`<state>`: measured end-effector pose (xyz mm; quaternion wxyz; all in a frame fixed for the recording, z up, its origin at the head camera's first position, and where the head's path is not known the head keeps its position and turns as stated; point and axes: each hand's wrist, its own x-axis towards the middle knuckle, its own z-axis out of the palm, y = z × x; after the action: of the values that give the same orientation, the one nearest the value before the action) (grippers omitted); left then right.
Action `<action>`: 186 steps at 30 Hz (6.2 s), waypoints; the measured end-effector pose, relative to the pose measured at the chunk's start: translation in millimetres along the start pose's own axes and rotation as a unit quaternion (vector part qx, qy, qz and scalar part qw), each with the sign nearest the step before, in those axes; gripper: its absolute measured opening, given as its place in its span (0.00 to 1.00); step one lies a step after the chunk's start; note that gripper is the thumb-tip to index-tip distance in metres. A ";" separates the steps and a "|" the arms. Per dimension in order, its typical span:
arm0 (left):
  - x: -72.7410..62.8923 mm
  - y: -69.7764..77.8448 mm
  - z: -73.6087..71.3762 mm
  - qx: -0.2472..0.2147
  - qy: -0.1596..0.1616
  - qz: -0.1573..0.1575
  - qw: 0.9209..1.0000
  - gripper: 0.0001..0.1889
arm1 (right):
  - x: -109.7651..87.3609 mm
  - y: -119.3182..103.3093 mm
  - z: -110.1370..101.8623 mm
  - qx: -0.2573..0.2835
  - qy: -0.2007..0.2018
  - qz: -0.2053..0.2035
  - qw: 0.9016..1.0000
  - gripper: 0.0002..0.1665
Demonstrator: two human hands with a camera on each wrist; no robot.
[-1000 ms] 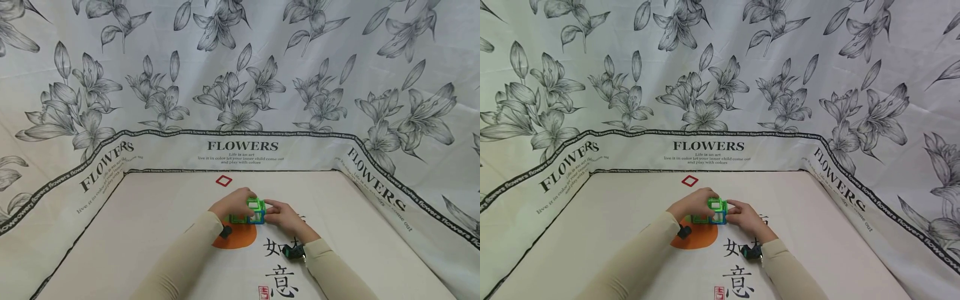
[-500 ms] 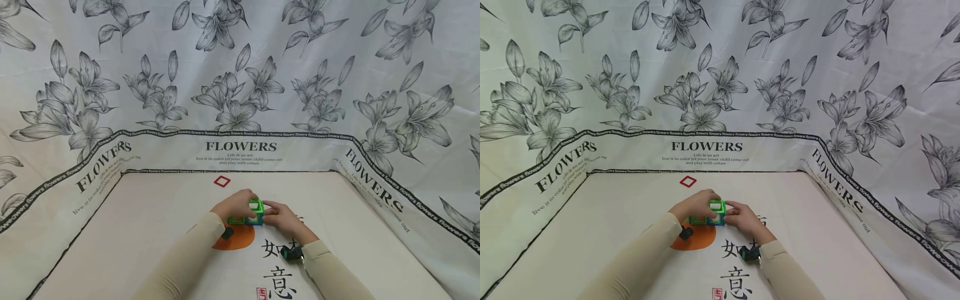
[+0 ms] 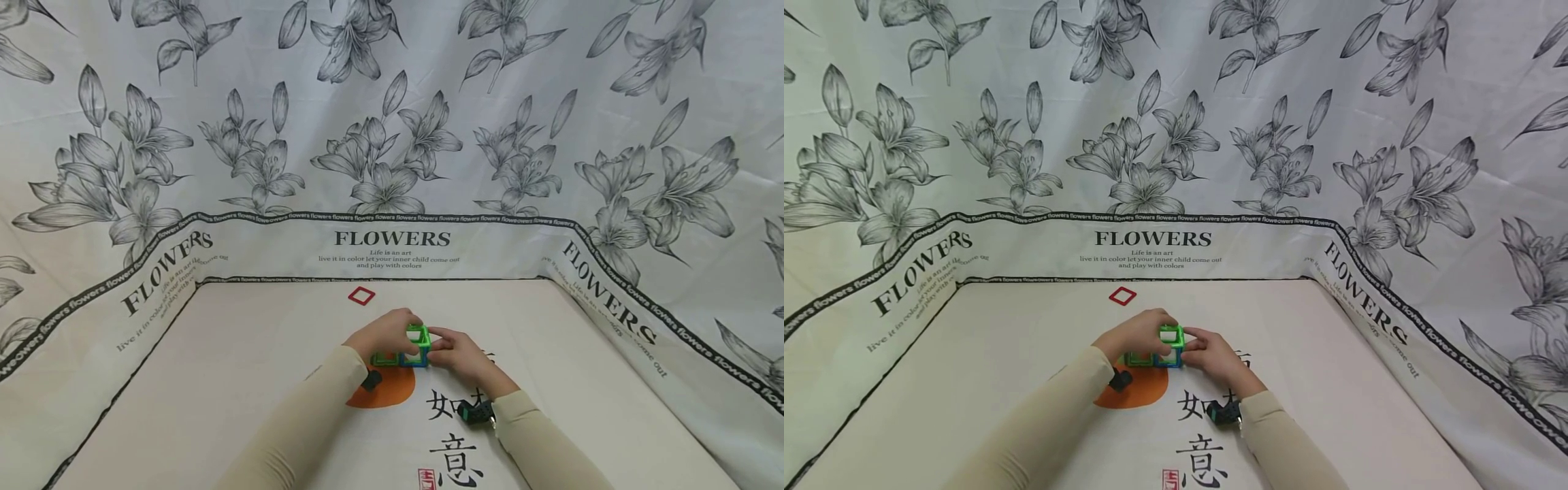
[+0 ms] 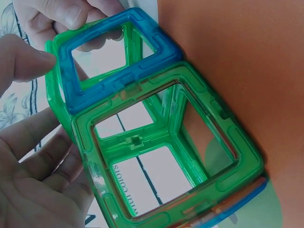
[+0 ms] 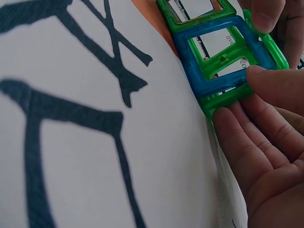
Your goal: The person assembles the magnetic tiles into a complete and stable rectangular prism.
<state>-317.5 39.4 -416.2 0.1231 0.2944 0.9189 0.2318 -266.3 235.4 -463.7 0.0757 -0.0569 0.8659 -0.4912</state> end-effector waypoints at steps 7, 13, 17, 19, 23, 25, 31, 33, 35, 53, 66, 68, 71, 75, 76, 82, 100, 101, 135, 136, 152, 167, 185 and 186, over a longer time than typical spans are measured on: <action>-1.3 -0.5 -2.0 -0.008 -0.002 -0.002 1.000 0.29 | 0.5 -1.3 0.1 0.006 -0.001 -0.002 1.000 0.38; -0.6 -0.6 -1.8 -0.006 -0.003 -0.003 1.000 0.28 | -0.6 -2.5 -2.7 -0.001 -0.012 -0.022 1.000 0.38; -1.3 -0.9 -1.9 -0.018 -0.005 -0.007 1.000 0.28 | -0.7 -3.2 -3.3 0.002 -0.015 -0.017 1.000 0.38; -2.5 -1.8 -2.2 -0.022 -0.005 -0.005 1.000 0.29 | -1.0 -4.1 -3.2 0.008 -0.018 -0.012 1.000 0.38; -5.1 -5.8 -2.6 -0.024 -0.001 0.007 1.000 0.30 | -0.8 -4.5 -3.3 0.012 -0.021 -0.015 1.000 0.38; -6.4 -8.0 -2.7 -0.027 -0.001 0.010 1.000 0.30 | -0.5 -3.7 -3.7 0.016 -0.024 -0.014 0.999 0.38; -9.4 -14.8 -3.1 -0.041 0.003 0.012 0.999 0.31 | 0.7 2.0 -4.2 0.021 -0.032 -0.011 0.999 0.38; -9.7 -16.7 -4.4 -0.039 0.008 0.016 0.999 0.30 | 0.9 2.8 -4.5 0.021 -0.033 -0.012 0.999 0.38; -9.5 -18.2 -6.6 -0.032 0.012 0.025 0.999 0.29 | 1.1 2.6 -5.0 0.024 -0.032 -0.013 0.999 0.39; -5.2 -44.8 -28.6 -0.029 0.029 0.032 0.999 0.24 | 0.9 0.4 -6.4 0.030 -0.044 -0.028 0.998 0.39; 7.1 -70.2 -27.5 -0.025 0.067 -0.018 0.997 0.20 | 1.6 3.5 -7.0 0.036 -0.048 -0.037 0.998 0.41; 11.0 -74.9 -26.9 -0.027 0.069 -0.022 0.997 0.20 | 1.4 4.5 -6.9 0.036 -0.048 -0.038 0.997 0.41; 16.7 -79.7 -28.1 -0.020 0.069 -0.028 0.997 0.20 | 0.1 3.3 -7.7 0.036 -0.049 -0.037 0.997 0.41; 19.8 -81.6 -30.5 -0.015 0.072 -0.053 0.996 0.22 | -1.9 0.5 -8.1 0.034 -0.051 -0.039 0.997 0.41; 20.7 -82.3 -30.8 -0.018 0.073 -0.060 0.995 0.22 | -2.1 0.4 -8.1 0.033 -0.050 -0.039 0.997 0.41; 26.4 -88.1 -27.1 -0.032 0.082 -0.088 0.992 0.23 | -1.1 2.4 -7.6 0.032 -0.047 -0.034 0.998 0.40; 27.2 -89.8 -21.9 -0.006 0.081 -0.129 0.988 0.27 | -1.8 3.4 -5.8 0.031 -0.035 -0.036 0.998 0.40; 27.2 -89.4 -22.2 -0.001 0.083 -0.130 0.988 0.27 | -1.8 3.4 -5.8 0.030 -0.034 -0.036 0.998 0.40; 12.5 -95.2 -26.1 0.042 0.083 -0.184 0.979 0.26 | -2.4 7.4 -4.0 0.033 -0.047 -0.039 0.998 0.40; 12.3 -94.6 -27.5 0.047 0.080 -0.179 0.979 0.24 | -2.3 7.3 -4.2 0.032 -0.045 -0.039 0.998 0.40; -0.8 -89.5 -49.1 0.041 0.062 -0.134 0.988 0.16 | -1.6 3.5 -7.9 0.018 -0.043 -0.042 0.998 0.41; -4.5 -100.8 -43.1 0.036 0.075 -0.102 0.991 0.16 | 0.1 6.4 -7.0 0.023 -0.042 -0.042 0.998 0.41; -15.7 -113.5 -30.1 0.061 0.130 -0.183 0.973 0.23 | 0.1 5.8 -4.4 0.029 -0.048 -0.045 0.997 0.41; -16.0 -114.0 -30.2 0.060 0.130 -0.185 0.972 0.23 | 0.3 5.9 -4.5 0.028 -0.048 -0.045 0.997 0.41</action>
<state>-370.9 -62.8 -445.6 0.0253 0.0930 0.9779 0.1853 -267.5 242.1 -466.5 0.0962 -0.1172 0.8435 -0.5152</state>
